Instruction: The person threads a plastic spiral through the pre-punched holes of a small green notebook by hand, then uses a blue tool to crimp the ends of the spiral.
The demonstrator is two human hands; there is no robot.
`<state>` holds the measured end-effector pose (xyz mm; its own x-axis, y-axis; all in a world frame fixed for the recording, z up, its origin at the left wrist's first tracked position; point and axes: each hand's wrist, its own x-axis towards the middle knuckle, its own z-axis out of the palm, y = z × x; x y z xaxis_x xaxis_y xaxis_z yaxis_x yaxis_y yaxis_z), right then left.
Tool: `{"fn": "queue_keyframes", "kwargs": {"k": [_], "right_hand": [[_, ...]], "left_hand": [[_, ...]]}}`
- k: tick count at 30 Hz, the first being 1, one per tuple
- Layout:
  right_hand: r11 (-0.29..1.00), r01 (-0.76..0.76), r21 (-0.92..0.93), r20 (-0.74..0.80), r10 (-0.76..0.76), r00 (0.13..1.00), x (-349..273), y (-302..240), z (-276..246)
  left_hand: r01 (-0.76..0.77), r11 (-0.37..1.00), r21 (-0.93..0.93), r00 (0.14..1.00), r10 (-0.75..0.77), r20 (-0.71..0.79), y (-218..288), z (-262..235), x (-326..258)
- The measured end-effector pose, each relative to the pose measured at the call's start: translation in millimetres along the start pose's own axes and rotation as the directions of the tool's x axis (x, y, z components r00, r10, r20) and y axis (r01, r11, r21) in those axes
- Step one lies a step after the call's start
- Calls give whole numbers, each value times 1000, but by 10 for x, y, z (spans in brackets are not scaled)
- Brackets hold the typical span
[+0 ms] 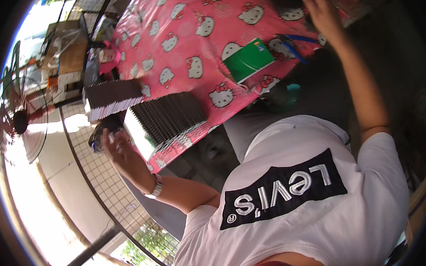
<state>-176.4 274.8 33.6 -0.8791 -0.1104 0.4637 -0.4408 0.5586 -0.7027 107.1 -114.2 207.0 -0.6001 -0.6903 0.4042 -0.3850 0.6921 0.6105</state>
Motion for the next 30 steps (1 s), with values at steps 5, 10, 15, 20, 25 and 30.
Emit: {"fn": "queue_keyframes", "kwargs": {"k": [5, 10, 15, 20, 25, 30], "right_hand": [[961, -38, 273, 142, -1, 990, -528, -24, 371], [929, -211, 305, 279, 125, 952, -725, -80, 520], [763, -561, 321, 524, 350, 776, -1040, -9, 622], [808, -516, 283, 529, 317, 787, -1240, -214, 733], [975, -145, 170, 339, 80, 937, -1358, -329, 752], [835, -421, 354, 412, 265, 872, -1270, -389, 807]], "left_hand": [[-549, 793, -265, 657, 605, 449, 781, 1515, -728], [-715, 688, -126, 488, 620, 614, 286, 2666, -1038], [-628, 718, -302, 429, 643, 635, 273, 2740, -770], [-572, 762, -304, 454, 603, 656, 238, 2715, -764], [-495, 807, -323, 475, 562, 677, 237, 2686, -732], [-522, 787, -328, 479, 589, 651, 214, 2668, -742]]}}
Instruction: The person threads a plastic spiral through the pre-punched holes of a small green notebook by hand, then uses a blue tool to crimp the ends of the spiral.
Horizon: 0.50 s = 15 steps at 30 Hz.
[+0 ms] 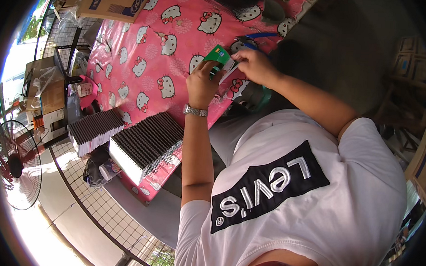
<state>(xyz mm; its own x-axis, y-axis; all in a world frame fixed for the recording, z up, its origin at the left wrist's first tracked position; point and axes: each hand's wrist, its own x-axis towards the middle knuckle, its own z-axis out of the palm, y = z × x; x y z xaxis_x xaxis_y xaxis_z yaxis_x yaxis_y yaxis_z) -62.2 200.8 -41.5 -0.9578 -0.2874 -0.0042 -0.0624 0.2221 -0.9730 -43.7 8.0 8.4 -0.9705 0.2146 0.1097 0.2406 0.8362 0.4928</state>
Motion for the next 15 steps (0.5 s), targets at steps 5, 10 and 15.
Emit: {"fn": "queue_keyframes", "kwargs": {"k": [5, 10, 15], "right_hand": [[171, -514, 841, 391, 466, 794, 162, -60, -211], [897, -241, 371, 276, 141, 951, 277, -191, -441], [953, 272, -132, 296, -224, 929, 341, -388, -504]], "left_hand": [[-75, 985, 155, 996, 80, -28, 74, 72, -28], [-1, 974, 228, 997, -18, 81, 166, -184, 52], [-128, 949, 287, 991, 137, -12, 64, -170, 42]]}}
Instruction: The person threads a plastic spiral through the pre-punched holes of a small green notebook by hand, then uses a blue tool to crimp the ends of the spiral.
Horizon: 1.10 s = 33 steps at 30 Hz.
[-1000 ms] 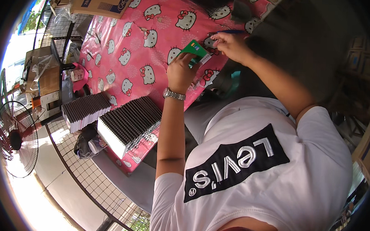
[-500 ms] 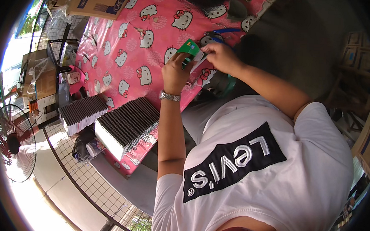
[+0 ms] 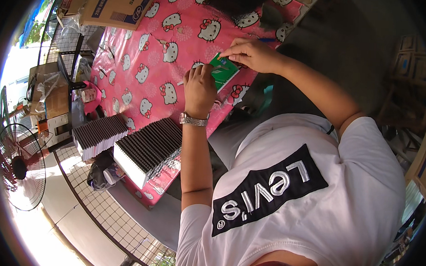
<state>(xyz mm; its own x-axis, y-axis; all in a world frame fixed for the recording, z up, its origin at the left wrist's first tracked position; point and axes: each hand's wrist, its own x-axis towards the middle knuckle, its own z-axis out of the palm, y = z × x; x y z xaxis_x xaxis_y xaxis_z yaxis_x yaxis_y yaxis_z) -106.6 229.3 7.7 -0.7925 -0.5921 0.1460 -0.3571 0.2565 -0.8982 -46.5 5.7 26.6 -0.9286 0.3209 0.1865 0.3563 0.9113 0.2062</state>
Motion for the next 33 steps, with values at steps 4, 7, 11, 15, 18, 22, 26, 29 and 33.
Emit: {"fn": "queue_keyframes", "kwargs": {"k": [4, 7, 11, 15, 18, 22, 26, 29, 33], "right_hand": [[981, 179, -81, -122, -188, 975, 39, 47, 88], [965, 250, -80, -122, -259, 958, 54, 125, 145], [998, -13, 54, 141, 6, 990, 70, -36, -11], [986, -98, 139, 116, 82, 990, 29, -147, -5], [998, 56, -33, 57, -55, 997, -21, -186, -11], [970, 31, -240, 77, -13, 997, -1, -365, 26], [913, 79, -400, 114, -35, 993, 29, -359, 101], [958, -100, -268, 56, 119, 991, 203, -195, -145], [547, -213, -809, -242, 18, 970, 125, 684, -728]], "left_hand": [[-9, 1000, -28, 994, 6, -106, 57, 109, 11], [-37, 999, -10, 989, 35, -144, 55, 127, 24], [-54, 999, -2, 989, 54, -138, 25, 145, 13], [-88, 995, -51, 980, 78, -183, 80, 173, 38], [-116, 991, -64, 970, 99, -224, 148, 184, 43], [-121, 993, -5, 976, 118, -181, 143, 165, 8], [-119, 993, -22, 985, 115, -132, 122, 136, 2], [-136, 990, -31, 983, 130, -133, 91, 122, -8], [-107, 990, -97, 994, 104, -33, 37, 110, 29]]}}
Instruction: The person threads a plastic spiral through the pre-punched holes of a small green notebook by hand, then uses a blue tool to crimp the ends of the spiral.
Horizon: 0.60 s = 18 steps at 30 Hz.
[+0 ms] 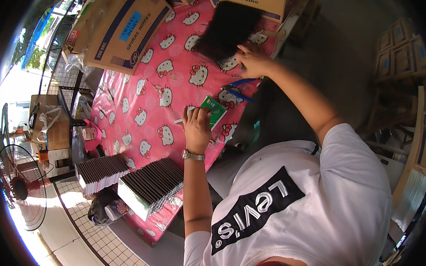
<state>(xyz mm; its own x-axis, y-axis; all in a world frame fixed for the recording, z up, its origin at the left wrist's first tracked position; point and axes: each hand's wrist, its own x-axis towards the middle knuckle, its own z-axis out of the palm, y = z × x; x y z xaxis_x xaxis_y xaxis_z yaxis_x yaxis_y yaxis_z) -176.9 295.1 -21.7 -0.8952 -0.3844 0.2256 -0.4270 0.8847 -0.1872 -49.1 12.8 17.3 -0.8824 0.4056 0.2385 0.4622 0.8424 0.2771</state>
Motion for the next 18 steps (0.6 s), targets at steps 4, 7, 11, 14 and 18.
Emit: {"fn": "queue_keyframes", "kwargs": {"k": [4, 7, 11, 14, 18], "right_hand": [[993, -3, 117, 379, -42, 925, 138, 60, -258], [510, -13, 860, 243, -387, 889, 178, -323, -524], [231, -269, 935, 352, -686, 637, 216, -691, -317], [186, -306, 934, 357, -545, 758, 177, -652, -236], [401, -261, 878, 464, -580, 670, 234, -701, -180]], "left_hand": [[175, 958, 227, 980, -146, -139, 97, 27, -69], [259, 959, 116, 962, -245, -122, 8, 79, -143], [144, 989, 37, 985, -140, -101, 67, 102, -120], [161, 987, -7, 982, -161, -96, 96, 91, -112], [166, 986, -28, 979, -168, -111, 96, 95, -66]]}}
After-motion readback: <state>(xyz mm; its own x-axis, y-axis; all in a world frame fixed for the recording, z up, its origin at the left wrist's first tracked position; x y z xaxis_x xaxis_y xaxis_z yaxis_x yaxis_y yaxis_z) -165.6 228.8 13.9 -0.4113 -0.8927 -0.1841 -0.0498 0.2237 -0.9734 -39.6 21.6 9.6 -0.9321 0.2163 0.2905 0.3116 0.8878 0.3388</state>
